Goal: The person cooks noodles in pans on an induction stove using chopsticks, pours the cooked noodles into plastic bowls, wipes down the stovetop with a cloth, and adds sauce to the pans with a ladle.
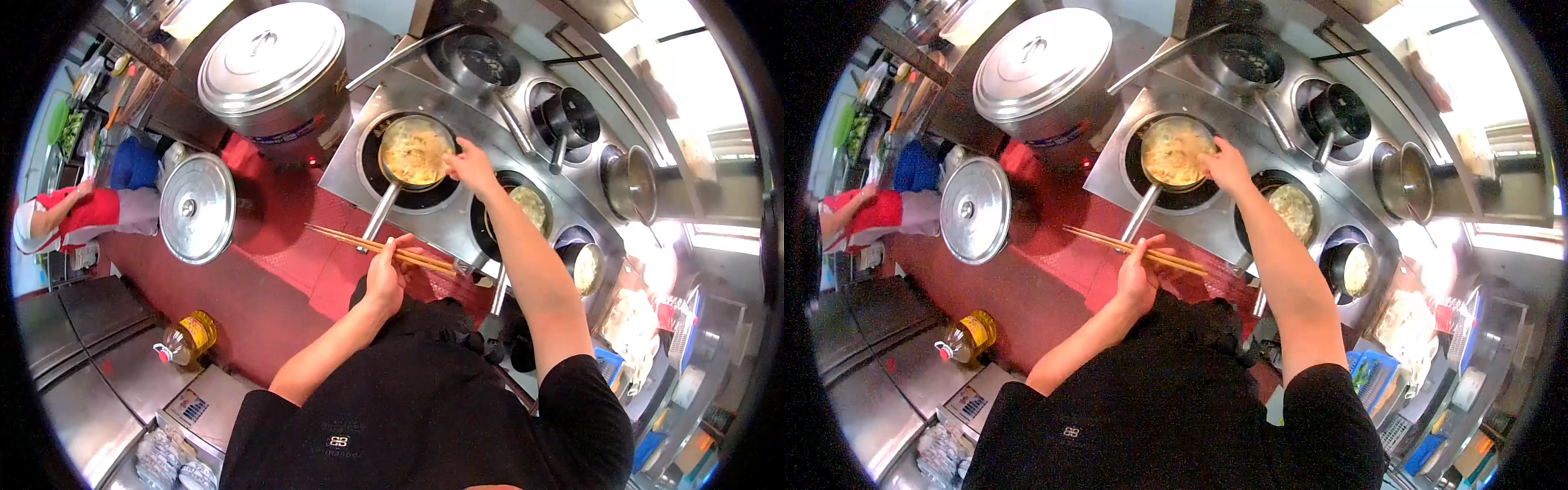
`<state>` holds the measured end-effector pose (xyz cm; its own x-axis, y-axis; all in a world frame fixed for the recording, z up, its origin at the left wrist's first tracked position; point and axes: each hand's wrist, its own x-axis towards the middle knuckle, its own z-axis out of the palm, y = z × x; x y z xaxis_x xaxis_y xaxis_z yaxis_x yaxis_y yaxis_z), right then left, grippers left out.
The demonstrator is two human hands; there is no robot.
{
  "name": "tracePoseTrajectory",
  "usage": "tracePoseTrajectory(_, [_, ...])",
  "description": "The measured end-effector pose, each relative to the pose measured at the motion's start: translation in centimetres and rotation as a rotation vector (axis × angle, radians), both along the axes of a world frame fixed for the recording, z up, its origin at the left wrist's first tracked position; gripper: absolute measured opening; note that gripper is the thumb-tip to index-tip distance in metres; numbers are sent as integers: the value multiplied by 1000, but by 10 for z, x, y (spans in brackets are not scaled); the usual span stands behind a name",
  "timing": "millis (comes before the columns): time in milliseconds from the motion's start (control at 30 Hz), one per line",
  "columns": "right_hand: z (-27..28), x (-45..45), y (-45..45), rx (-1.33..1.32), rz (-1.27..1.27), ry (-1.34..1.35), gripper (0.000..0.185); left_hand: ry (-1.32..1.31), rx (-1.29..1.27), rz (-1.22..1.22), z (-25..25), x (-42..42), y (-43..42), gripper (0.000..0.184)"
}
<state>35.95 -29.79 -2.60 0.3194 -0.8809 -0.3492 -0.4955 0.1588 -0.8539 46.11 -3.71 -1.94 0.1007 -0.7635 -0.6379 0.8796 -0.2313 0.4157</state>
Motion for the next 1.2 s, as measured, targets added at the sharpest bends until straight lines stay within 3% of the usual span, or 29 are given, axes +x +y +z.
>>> tracePoseTrajectory(67, [-13, -3, 25, 67, -17, -71, 39, -12, 16, 49, 6, 15, 1, 44])
tracePoseTrajectory(200, [-20, -48, 101, 180, 365, -38, 40, -53, 20, 170, 6, 27, -7, 46])
tracePoseTrajectory(267, [24, -45, 148, 414, 317, -129, 38, -68, 0, 159, 4, 22, -13, 46])
tracePoseTrajectory(333, [29, -48, 172, 597, 224, -327, 39, -104, -52, 149, 3, 11, -21, 48])
tracePoseTrajectory(400, [46, -36, 180, 643, 108, -499, 34, -87, -48, 86, 7, 2, -26, 50])
tracePoseTrajectory(467, [38, -34, 179, 645, -107, -893, 31, 61, -63, -31, 12, -6, -29, 48])
tracePoseTrajectory(600, [37, -49, 140, 597, -30, -809, 34, 71, -106, -147, 5, -16, -32, 47])
tracePoseTrajectory(667, [60, -64, 106, 248, -39, -518, 36, -23, -77, -272, -14, -6, -17, 48])
tracePoseTrajectory(700, [45, -81, 83, 80, 12, -433, 35, -285, 8, -437, -29, 1, -2, 48])
tracePoseTrajectory(733, [43, -84, 63, 187, -194, -334, 30, -547, 91, -602, -43, 8, 12, 48])
tracePoseTrajectory(867, [22, -91, -5, 28, -266, -475, 21, -824, 418, -731, -76, 47, 89, 53])
tracePoseTrajectory(933, [17, -87, -24, -202, -83, -188, 21, -966, 436, -798, -81, 61, 129, 56])
tracePoseTrajectory(1000, [12, -72, -32, -258, -76, -249, 19, -1078, 426, -883, -116, 71, 188, 59])
tracePoseTrajectory(1067, [6, -53, -38, -402, -31, -211, 18, -1036, 570, -803, -91, 61, 198, 67])
tracePoseTrajectory(1100, [2, -41, -40, -374, -41, -245, 18, -806, 706, -499, -110, 60, 204, 71])
tracePoseTrajectory(1200, [2, -3, -31, -286, -31, -263, 20, -548, 653, -436, -104, 70, 213, 72])
